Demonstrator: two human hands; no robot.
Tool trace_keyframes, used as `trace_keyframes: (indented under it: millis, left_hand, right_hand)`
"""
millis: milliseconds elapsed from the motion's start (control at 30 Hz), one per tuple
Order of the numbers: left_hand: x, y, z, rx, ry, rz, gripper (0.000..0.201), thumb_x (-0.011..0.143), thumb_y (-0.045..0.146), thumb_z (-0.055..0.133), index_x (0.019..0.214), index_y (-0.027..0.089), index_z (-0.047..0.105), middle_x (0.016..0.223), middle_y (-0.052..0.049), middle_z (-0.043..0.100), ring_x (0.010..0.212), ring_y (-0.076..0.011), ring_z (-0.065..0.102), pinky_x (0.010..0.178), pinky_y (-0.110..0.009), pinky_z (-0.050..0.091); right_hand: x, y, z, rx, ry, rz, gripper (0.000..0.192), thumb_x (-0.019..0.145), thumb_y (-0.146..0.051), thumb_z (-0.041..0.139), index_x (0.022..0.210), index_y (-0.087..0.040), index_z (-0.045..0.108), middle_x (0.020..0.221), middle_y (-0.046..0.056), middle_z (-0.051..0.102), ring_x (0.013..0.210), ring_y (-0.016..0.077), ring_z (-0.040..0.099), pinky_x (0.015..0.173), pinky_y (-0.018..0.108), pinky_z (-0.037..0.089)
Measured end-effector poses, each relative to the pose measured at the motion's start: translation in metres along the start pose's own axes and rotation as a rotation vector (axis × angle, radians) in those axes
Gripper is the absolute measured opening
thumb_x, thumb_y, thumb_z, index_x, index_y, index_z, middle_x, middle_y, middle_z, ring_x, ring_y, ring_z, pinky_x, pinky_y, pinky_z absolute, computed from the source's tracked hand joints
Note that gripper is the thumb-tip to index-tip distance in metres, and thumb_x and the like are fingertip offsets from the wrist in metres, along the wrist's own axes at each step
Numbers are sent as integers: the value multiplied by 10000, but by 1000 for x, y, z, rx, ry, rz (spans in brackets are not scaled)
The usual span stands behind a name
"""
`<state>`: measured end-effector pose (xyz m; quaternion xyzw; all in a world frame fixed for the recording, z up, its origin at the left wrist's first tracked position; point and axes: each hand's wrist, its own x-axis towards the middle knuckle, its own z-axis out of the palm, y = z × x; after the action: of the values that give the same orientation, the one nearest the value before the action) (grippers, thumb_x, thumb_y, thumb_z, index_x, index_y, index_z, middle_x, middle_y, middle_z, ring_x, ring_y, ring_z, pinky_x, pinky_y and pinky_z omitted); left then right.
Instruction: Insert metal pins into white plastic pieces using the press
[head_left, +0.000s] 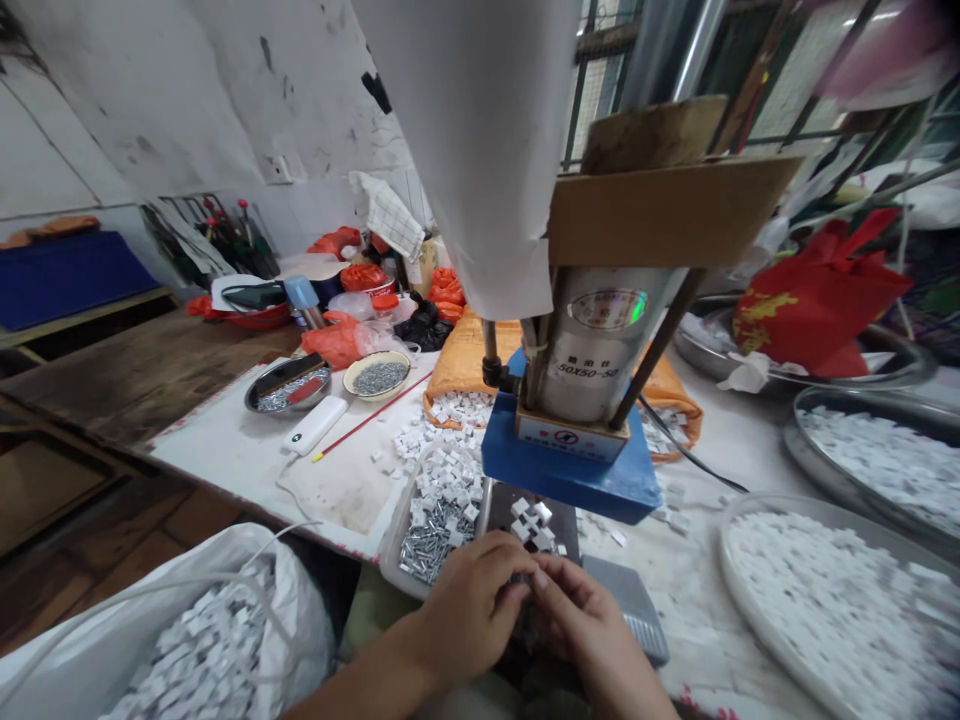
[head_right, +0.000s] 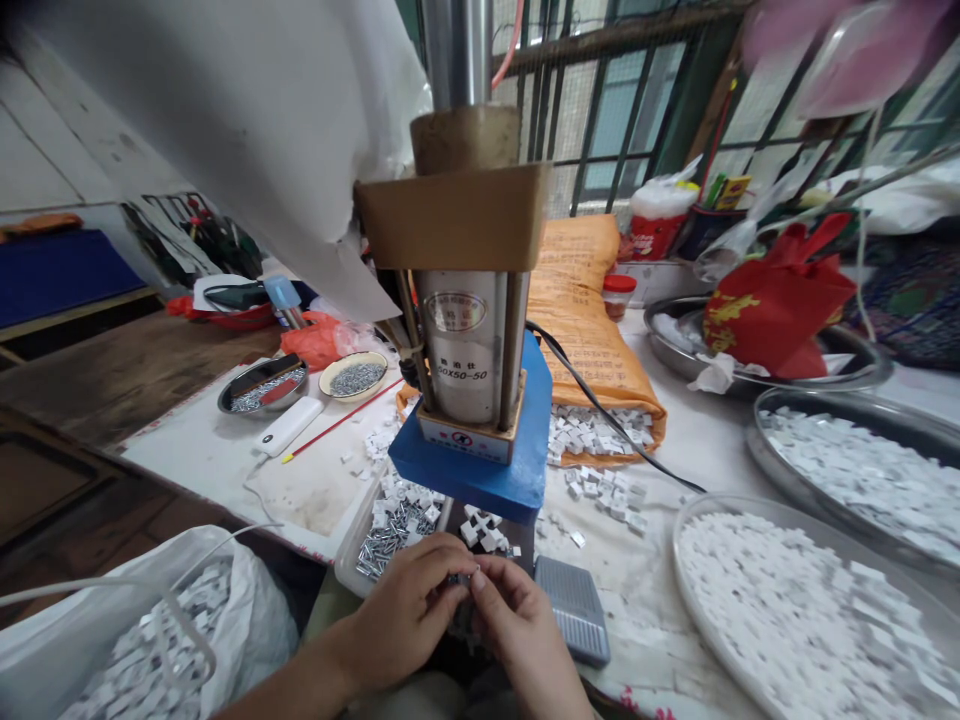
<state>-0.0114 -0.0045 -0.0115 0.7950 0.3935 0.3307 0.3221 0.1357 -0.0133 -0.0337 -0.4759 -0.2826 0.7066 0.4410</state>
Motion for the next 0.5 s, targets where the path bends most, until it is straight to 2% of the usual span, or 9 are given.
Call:
trace_keyframes:
  millis: [100,233,400,500]
  left_hand:
    - [0,0,1,-4,-1,-4,283,749,-5,477,946,170,582,955,-66,603,910,-185,557,829,-292,440]
    - [1,0,2,-3,-12,-10,287,745,-13,478,943,168,583,946,-64,604,904,-185,556,828,-293,436]
    - [1,1,1,-23,-14,-18,291,740,-24,480,937,160,591,936,-63,607,901,-180,557,823,-284,436]
    - [2,1,1,-33,-12,-18,286,745,-23,480,936,159,591,934,-64,607,901,-180,557,826,-284,435]
  right_hand:
    - [0,2,-1,22,-10,9,460,516,-514,806,774,-160,664,444,-79,472,374,23,306,373,152,196]
    - [1,4,-4,4,-24,-15,448,548,-519,788,791,-161,669,401,-99,414,355,22,277,365,157,188]
    - [2,6,-5,12,-8,-7,440,536,-495,803,797,-165,676,493,-60,522,398,37,356,393,164,241]
    - [2,7,-6,16,-19,-13,439,546,-504,795,798,-166,674,487,-60,522,391,37,351,392,167,243]
